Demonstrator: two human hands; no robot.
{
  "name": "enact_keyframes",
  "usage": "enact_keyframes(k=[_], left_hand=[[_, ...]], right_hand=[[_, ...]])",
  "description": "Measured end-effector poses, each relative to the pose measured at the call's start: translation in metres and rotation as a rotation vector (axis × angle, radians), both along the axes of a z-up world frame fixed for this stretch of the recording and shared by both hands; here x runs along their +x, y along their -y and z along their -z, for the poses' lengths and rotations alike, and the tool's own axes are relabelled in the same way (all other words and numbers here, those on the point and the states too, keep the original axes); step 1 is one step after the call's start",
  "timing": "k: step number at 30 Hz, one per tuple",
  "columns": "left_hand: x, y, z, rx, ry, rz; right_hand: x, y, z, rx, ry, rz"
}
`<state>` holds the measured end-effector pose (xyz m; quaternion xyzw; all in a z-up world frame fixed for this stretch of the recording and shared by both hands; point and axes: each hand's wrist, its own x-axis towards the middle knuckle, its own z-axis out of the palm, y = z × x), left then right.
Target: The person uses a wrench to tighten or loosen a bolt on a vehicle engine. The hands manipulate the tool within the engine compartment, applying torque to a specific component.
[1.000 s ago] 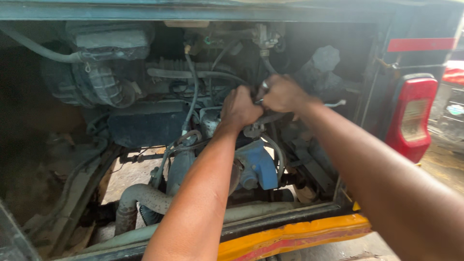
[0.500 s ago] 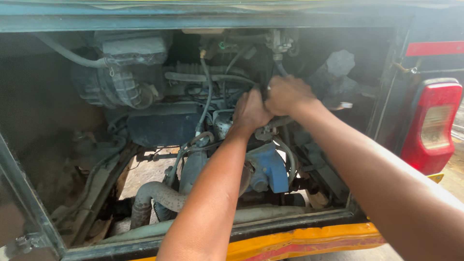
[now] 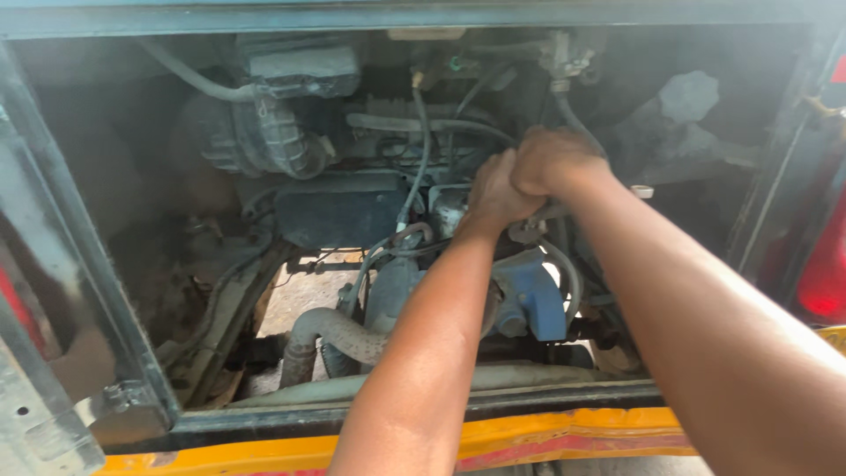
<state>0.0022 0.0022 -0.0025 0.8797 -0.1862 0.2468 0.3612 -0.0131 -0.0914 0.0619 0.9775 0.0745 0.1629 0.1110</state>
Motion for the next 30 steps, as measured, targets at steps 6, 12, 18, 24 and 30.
enact_keyframes(k=[6,12,18,24,30], left_hand=[[-0.011,-0.002,-0.005,-0.111,-0.019,-0.029],[-0.017,-0.004,-0.008,-0.134,-0.023,-0.025],[-0.012,-0.001,-0.007,-0.161,-0.047,-0.021],[0.004,0.001,0.002,-0.097,0.07,0.0],[0.003,-0.002,0.004,-0.118,0.088,0.034]], right_hand=[[-0.013,0.028,-0.012,0.152,-0.023,-0.081],[-0.028,0.039,-0.007,0.121,0.044,-0.204],[-0.052,0.037,-0.008,0.298,0.162,-0.045],[-0.046,-0.007,-0.008,0.165,0.036,0.061],[-0.031,-0.007,-0.004,0.158,0.062,0.051]])
